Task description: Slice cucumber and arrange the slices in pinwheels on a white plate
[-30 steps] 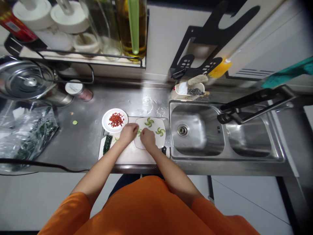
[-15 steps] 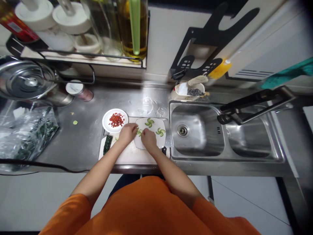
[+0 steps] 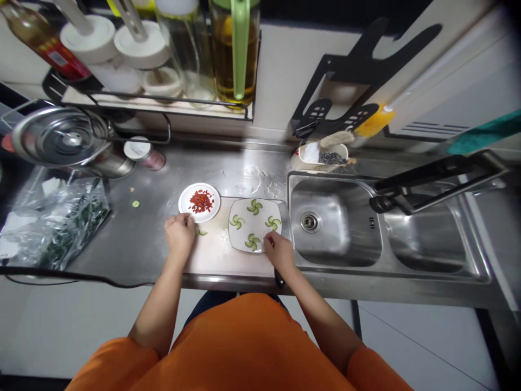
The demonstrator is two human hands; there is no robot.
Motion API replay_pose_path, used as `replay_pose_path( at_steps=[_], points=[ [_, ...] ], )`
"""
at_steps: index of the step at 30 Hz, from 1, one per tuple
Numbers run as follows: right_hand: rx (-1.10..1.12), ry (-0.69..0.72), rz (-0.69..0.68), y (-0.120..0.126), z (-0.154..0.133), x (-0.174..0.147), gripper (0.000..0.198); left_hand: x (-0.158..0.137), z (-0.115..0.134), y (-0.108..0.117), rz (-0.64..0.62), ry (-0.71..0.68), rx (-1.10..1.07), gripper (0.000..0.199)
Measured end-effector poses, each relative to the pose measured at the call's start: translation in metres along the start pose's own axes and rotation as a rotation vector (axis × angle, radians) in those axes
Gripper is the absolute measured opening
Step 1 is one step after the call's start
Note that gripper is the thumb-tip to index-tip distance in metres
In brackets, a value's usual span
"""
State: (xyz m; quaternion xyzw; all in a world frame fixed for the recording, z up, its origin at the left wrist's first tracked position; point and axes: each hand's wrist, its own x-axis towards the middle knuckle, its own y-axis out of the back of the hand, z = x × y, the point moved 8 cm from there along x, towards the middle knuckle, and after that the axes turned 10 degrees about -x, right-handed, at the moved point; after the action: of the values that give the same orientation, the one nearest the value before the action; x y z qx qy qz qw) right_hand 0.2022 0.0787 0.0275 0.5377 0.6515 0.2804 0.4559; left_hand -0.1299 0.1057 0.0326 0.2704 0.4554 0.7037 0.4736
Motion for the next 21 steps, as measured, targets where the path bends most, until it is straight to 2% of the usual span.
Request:
replay_pose_path(
  at_steps=[4,9,21],
  points=[
    [0.026,0.007,-0.012,-0.004,-0.001,-0.007,0.018,0.016,-0.003,-0.001,0.028,0.043,0.038,0.036],
    [0.03,0.029,-0.031,-0.006,-0.011,-0.009,0.018,0.034,0.002,-0.01,-0.026,0.024,0.019,0.036],
    [0.016,0.038,-0.043,-0.006,-0.014,-0.007,0.018,0.035,0.004,-0.016,-0.034,-0.005,0.015,0.035]
  ],
)
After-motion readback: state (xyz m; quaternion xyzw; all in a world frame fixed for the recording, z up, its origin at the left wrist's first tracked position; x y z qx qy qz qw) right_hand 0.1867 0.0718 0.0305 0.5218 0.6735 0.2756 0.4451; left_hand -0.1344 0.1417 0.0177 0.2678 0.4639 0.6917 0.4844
